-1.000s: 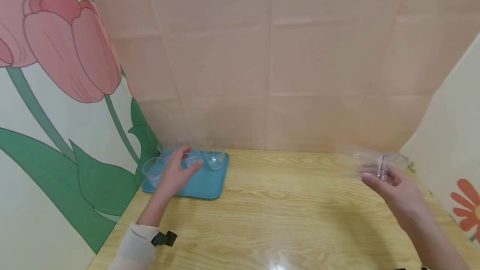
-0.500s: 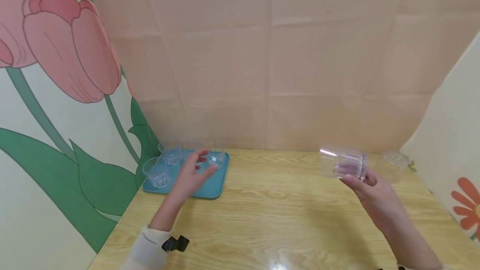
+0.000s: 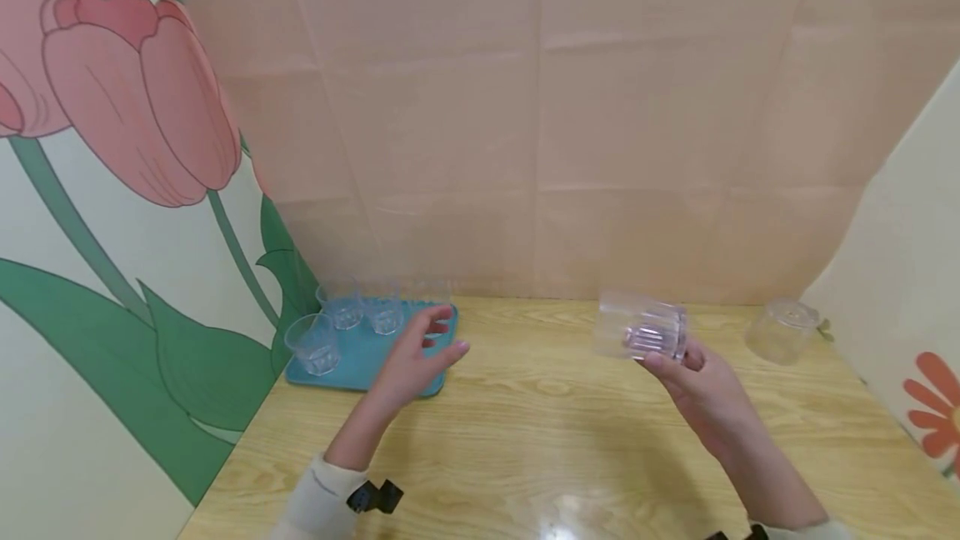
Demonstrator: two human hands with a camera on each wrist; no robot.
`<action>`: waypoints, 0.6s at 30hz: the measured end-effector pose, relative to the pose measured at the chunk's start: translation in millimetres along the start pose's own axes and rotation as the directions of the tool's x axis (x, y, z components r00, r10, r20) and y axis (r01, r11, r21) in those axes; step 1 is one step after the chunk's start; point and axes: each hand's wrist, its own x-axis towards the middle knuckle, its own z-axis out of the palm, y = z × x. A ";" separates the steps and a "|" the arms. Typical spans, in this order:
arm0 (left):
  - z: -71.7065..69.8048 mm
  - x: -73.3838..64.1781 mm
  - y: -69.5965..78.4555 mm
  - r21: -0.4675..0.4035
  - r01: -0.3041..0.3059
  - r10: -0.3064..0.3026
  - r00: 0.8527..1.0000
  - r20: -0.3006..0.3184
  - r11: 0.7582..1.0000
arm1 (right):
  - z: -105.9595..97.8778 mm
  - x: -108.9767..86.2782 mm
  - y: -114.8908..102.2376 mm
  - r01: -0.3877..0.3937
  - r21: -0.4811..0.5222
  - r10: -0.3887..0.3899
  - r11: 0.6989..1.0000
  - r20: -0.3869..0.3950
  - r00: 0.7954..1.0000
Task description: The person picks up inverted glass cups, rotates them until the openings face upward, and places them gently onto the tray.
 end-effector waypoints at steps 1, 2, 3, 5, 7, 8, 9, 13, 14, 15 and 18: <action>1.8 0.1 0.8 -0.004 -0.001 0.001 1.000 0.006 1.000 | 2.7 1.2 0.4 0.001 0.013 -0.001 1.000 0.004 1.000; 3.5 0.3 1.8 -0.007 -0.005 0.005 1.000 0.011 1.000 | 5.3 2.3 0.7 0.001 0.020 -0.001 1.000 0.007 1.000; 5.2 0.7 2.4 -0.007 -0.004 0.004 1.000 0.016 1.000 | 8.0 3.4 1.1 0.002 0.029 -0.002 1.000 0.010 1.000; 8.5 1.5 3.8 -0.012 -0.003 0.003 1.000 0.026 1.000 | 12.8 6.0 2.1 0.004 0.045 -0.005 0.999 0.018 1.000; 11.7 2.3 5.5 -0.019 0.007 -0.006 0.999 0.042 1.000 | 17.5 8.0 3.3 0.003 0.053 -0.004 0.999 0.021 1.000; 13.5 2.7 6.1 -0.022 0.006 -0.005 0.999 0.050 1.000 | 19.7 9.1 3.9 0.003 0.059 -0.004 0.998 0.021 1.000; 15.2 3.1 7.1 -0.027 0.008 -0.007 0.998 0.061 1.000 | 21.7 10.0 4.5 0.001 0.061 -0.002 0.998 0.022 1.000; 21.4 4.6 11.6 -0.050 0.000 0.005 0.994 0.108 0.999 | 29.5 13.1 6.1 -0.011 0.071 0.009 0.997 0.026 1.000; 23.0 5.0 12.3 -0.053 -0.007 0.013 0.993 0.119 0.999 | 31.4 13.8 6.4 -0.011 0.073 0.009 0.997 0.030 1.000; 24.4 5.3 13.3 -0.059 -0.010 0.018 0.991 0.129 0.998 | 33.3 14.2 6.6 -0.012 0.075 0.009 0.997 0.035 0.999; 28.7 6.6 14.3 -0.077 -0.022 0.033 0.988 0.152 0.997 | 38.5 15.5 7.2 -0.009 0.086 0.004 0.996 0.052 0.999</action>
